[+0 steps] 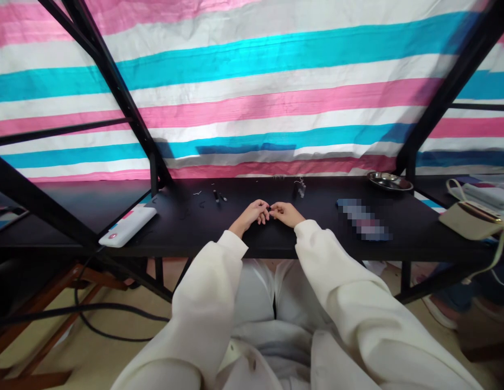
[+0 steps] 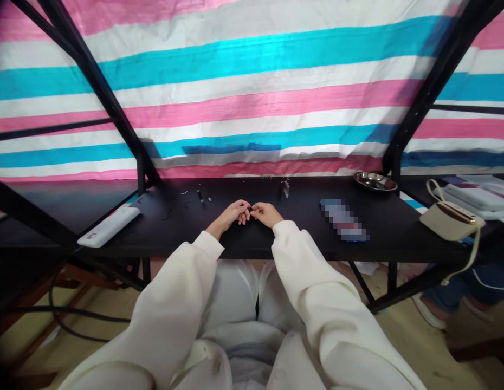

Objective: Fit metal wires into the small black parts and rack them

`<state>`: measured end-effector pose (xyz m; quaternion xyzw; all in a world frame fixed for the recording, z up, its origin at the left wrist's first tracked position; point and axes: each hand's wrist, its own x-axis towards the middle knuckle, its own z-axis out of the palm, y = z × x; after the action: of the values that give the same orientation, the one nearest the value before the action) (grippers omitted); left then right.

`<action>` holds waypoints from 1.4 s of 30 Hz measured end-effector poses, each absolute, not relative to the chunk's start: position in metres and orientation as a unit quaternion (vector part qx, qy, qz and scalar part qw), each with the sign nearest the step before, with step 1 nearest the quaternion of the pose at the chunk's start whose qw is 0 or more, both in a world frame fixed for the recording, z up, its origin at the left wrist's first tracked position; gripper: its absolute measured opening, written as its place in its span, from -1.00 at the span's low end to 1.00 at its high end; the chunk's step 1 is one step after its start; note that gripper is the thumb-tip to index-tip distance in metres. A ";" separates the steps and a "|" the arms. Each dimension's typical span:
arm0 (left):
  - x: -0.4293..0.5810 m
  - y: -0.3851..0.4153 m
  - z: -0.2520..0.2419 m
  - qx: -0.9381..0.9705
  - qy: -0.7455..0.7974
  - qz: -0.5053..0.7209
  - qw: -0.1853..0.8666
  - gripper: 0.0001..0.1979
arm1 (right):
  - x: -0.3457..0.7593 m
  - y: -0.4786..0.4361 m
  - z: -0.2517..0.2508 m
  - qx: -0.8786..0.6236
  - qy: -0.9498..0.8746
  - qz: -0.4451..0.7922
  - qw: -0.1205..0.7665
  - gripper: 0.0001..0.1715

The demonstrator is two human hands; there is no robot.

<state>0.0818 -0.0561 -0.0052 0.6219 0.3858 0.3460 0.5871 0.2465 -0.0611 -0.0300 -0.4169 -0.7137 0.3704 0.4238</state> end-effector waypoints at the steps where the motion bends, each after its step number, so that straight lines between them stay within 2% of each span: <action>1: 0.082 -0.056 -0.005 0.622 0.387 0.346 0.586 -0.84 | 0.246 -0.061 -0.030 -0.421 -0.722 0.361 0.414 -0.72; 6: 0.082 -0.058 -0.005 0.624 0.418 0.373 0.546 -0.86 | 0.247 -0.057 -0.028 -0.459 -0.739 0.274 0.411 -0.77; 10: 0.078 -0.058 -0.010 0.677 0.472 0.426 0.372 -0.87 | 0.266 -0.045 -0.023 -0.600 -0.625 0.172 0.468 -0.83; 14: 0.074 -0.057 -0.014 0.715 0.478 0.426 0.281 -0.85 | 0.296 -0.034 -0.016 -0.680 -0.542 0.199 0.452 -0.84; 24: 0.075 -0.056 -0.013 0.737 0.476 0.407 0.256 -0.88 | 0.316 -0.020 -0.014 -0.720 -0.590 0.097 0.353 -0.81; 42: 0.074 -0.054 -0.017 0.741 0.469 0.416 0.241 -0.89 | 0.313 -0.017 -0.016 -0.729 -0.595 0.091 0.327 -0.83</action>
<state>0.0739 -0.0540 -0.0171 0.7406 0.4693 0.4160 0.2414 0.3129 -0.0168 -0.0161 -0.7289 -0.5948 0.0909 0.3266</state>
